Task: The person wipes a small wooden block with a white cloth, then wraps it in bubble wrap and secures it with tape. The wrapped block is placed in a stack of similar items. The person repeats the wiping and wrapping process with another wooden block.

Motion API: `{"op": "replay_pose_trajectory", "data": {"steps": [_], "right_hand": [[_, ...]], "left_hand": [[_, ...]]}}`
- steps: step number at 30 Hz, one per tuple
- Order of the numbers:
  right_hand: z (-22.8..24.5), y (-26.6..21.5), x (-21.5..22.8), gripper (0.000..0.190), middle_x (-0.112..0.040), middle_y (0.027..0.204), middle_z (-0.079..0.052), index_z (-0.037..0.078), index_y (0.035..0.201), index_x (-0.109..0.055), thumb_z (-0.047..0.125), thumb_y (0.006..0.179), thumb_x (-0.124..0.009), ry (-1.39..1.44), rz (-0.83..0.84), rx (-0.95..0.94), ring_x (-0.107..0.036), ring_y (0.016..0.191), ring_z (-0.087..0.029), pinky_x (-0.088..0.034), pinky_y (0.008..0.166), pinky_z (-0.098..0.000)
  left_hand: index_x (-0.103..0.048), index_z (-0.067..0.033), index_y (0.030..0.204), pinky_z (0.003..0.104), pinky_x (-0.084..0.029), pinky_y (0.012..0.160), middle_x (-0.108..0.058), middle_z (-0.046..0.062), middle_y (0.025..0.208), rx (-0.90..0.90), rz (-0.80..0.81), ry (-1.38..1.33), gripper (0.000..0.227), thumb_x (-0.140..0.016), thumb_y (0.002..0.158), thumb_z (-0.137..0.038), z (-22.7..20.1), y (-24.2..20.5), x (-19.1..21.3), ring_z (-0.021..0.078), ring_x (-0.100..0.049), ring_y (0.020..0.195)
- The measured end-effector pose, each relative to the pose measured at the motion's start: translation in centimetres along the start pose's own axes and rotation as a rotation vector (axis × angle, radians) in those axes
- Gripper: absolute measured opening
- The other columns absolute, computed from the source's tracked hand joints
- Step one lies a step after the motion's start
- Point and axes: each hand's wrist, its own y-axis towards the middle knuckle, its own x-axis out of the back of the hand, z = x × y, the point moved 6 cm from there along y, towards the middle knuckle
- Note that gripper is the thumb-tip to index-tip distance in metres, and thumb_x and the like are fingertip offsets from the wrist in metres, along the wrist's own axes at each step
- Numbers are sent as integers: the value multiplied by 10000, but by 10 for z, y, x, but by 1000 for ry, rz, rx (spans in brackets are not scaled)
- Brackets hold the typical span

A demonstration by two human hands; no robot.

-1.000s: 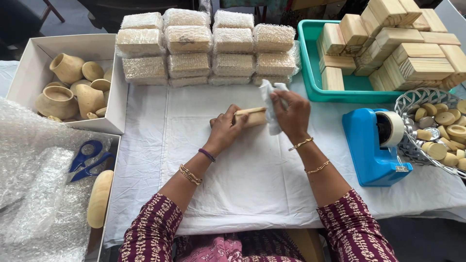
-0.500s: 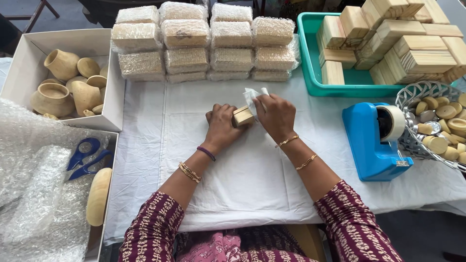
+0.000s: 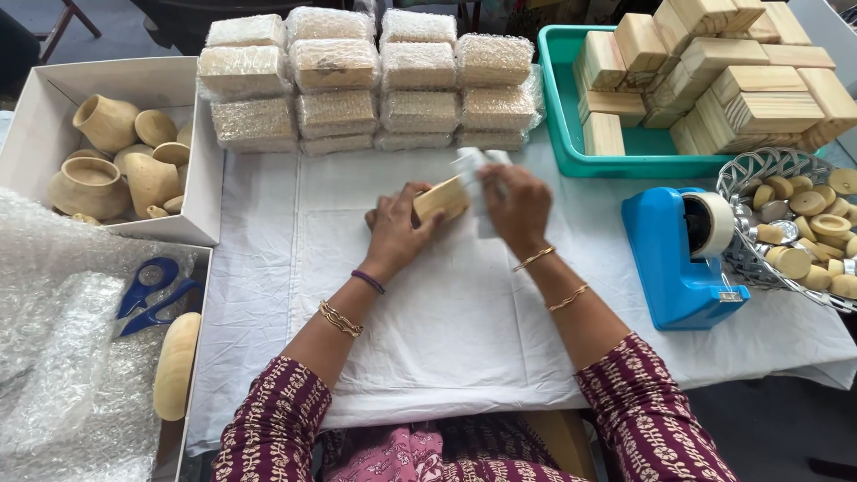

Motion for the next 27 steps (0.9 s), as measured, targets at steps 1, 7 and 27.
{"op": "replay_pose_trajectory", "data": {"steps": [1, 7, 27], "right_hand": [[6, -8, -8, 180, -701, 813, -87, 150, 964, -767, 280, 1009, -651, 0, 3, -1, -688, 663, -271, -529, 591, -408], [39, -22, -45, 160, -624, 728, -92, 152, 935, -741, 278, 973, -650, 99, 270, 295, -659, 654, -291, -529, 616, -433], [19, -10, -23, 601, -748, 1024, -108, -79, 1193, -687, 316, 781, -877, 1091, 650, -561, -714, 894, -143, -596, 792, -289]], "left_hand": [[-634, -167, 1247, 424, -318, 949, -686, 101, 1045, 3, 1, -1, 616, -777, 783, -545, 12, 1, -8, 282, -565, 1053], [-672, -89, 1127, 423, -327, 999, -688, 73, 1144, -129, -65, 250, 523, -793, 741, -421, 4, -2, -3, 283, -522, 1146], [-513, -88, 1386, 332, -610, 931, -682, 68, 1239, -183, -85, -666, 705, -894, 832, -298, -44, -11, 33, 153, -694, 1125]]}}
